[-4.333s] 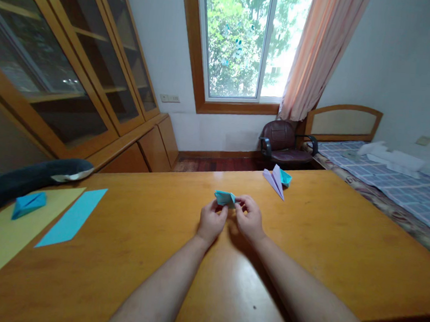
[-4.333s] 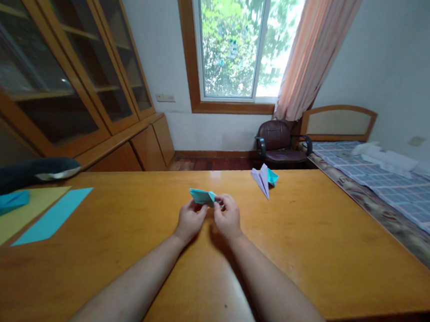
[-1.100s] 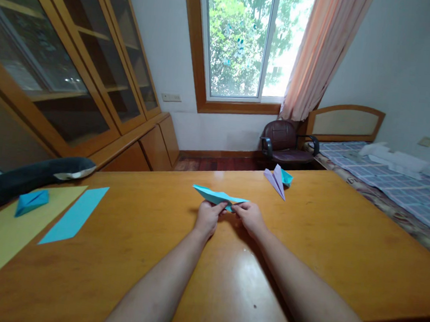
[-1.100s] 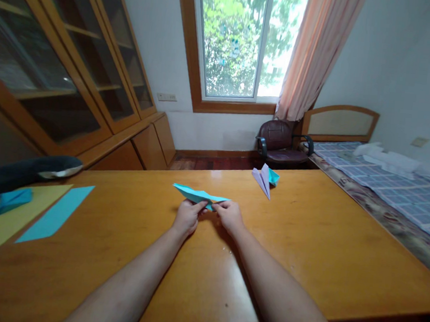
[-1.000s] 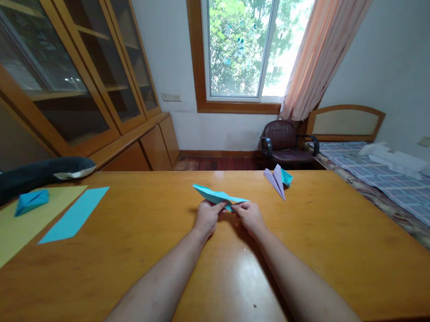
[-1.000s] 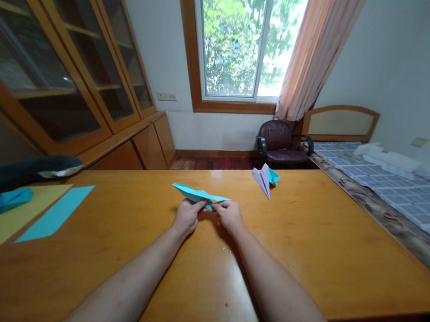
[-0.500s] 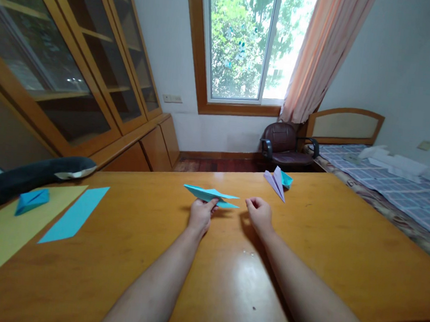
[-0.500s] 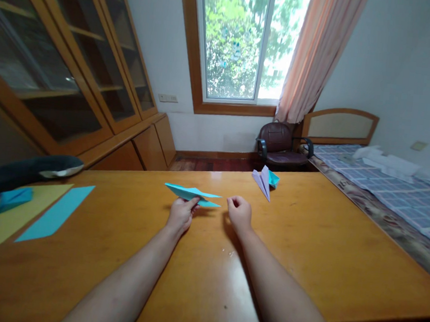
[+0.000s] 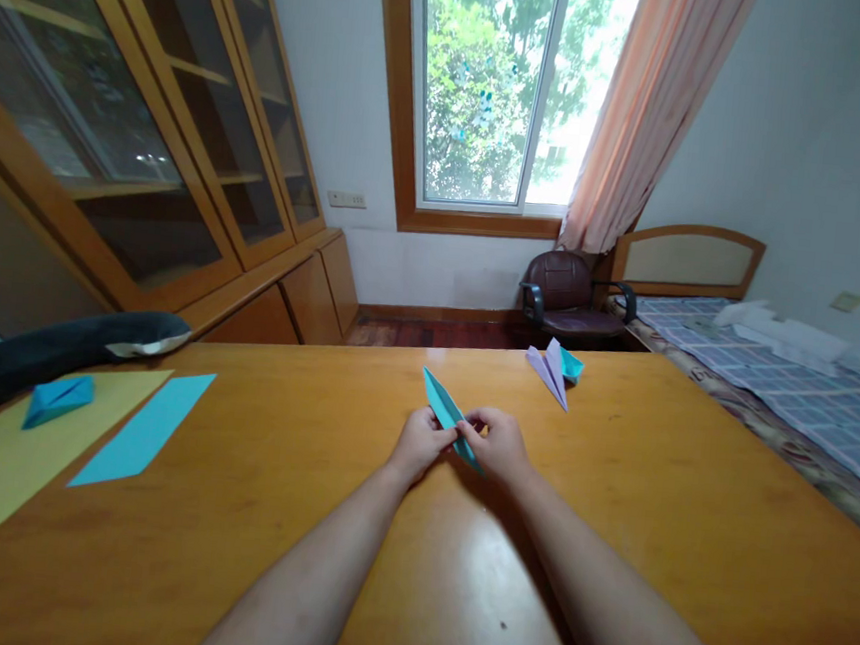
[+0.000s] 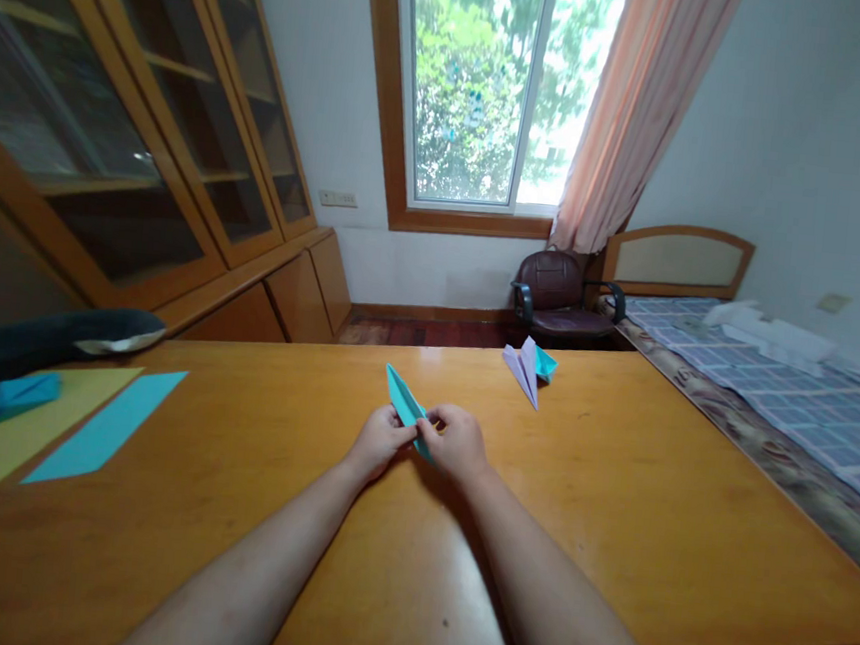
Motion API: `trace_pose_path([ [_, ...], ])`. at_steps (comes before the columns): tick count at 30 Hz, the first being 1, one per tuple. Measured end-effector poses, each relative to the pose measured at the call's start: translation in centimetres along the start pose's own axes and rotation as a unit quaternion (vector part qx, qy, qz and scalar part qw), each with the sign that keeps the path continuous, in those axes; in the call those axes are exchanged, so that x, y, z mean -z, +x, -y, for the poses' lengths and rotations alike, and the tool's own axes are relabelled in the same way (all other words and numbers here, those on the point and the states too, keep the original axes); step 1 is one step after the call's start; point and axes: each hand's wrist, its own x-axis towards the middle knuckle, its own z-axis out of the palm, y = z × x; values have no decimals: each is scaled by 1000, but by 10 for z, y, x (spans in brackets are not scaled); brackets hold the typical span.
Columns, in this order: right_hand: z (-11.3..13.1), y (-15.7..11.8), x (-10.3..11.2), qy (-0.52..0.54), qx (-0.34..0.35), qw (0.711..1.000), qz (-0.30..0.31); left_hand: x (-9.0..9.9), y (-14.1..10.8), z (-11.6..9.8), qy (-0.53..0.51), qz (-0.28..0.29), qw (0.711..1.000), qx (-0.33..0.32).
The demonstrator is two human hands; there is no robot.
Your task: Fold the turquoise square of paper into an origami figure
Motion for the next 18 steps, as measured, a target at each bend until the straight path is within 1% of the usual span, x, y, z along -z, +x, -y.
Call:
trace_pose_path([
  [2,0,1,-2,27,-28,999,4,0,0,0,1,4,1000,2],
  [6,-2,3,-9,96,-61,993,-16,-1,-3,-4,-17,20,1000,2],
  [9,-2,4,-12,167,-92,982,-11,-1,-4,-6,-36,27,999,-3],
  [12,-1,4,-13,229,-119,966,-8,-1,-4,-5,-47,22,999,-8],
  [14,0,4,-14,238,-124,963,-16,0,-3,-3,-50,14,999,-11],
  [18,-2,4,-17,205,-107,972,-39,0,-2,0,-49,15,999,-17],
])
